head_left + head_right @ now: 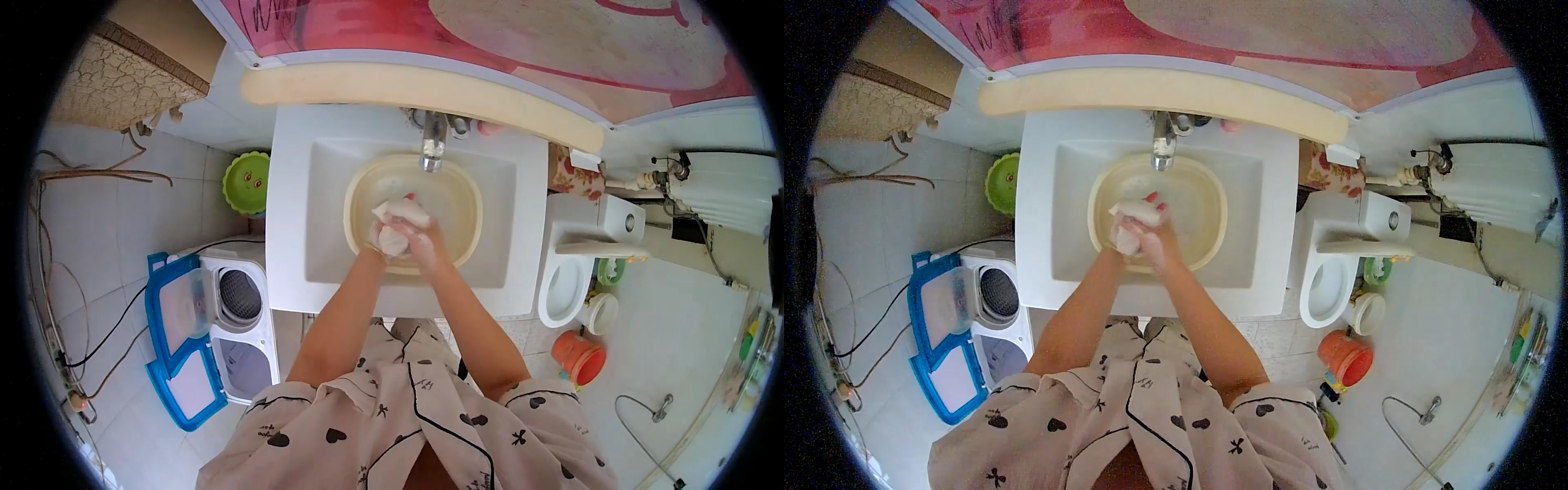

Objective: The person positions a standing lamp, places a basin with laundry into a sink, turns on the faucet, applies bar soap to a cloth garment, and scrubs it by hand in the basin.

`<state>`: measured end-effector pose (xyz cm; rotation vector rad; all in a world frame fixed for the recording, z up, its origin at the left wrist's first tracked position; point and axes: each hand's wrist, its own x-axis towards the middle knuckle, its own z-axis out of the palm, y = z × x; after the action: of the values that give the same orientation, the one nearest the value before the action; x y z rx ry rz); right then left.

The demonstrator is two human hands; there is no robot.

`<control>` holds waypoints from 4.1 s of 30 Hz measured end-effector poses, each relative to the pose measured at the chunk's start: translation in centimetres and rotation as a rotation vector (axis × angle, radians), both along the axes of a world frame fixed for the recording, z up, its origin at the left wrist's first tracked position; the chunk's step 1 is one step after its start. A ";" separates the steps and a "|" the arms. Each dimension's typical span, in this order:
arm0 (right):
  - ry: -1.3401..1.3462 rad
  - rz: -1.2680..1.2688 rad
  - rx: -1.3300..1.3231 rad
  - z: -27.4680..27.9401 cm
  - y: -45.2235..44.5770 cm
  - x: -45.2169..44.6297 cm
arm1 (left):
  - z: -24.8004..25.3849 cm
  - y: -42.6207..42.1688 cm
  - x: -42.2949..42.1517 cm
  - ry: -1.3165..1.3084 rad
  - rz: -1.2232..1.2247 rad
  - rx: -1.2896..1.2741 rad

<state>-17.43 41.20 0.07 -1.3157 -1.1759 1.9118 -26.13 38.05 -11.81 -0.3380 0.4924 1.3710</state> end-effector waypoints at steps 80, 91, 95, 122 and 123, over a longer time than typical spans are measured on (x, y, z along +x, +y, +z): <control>-0.402 -0.014 0.566 1.5 4.9 7.7 | 9.0 0.5 -4.6 1.969 -0.307 0.203; -0.632 0.704 0.579 -3.4 2.3 8.9 | 3.5 -3.0 -3.4 2.198 -0.896 0.319; -0.892 0.510 0.754 -10.6 1.7 7.1 | 2.7 -2.6 -2.4 2.035 -0.823 0.123; -0.159 -0.022 -0.076 -13.8 -2.2 -0.5 | 0.1 -0.3 -2.0 0.123 -0.290 -0.280; -0.256 0.039 0.010 -12.8 -3.1 -1.2 | -0.2 -0.4 -1.9 0.182 -0.251 -0.219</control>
<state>-18.60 38.11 -12.72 -1.5782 -1.3410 1.7995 -28.07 37.62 -11.96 -0.3193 0.8123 1.1105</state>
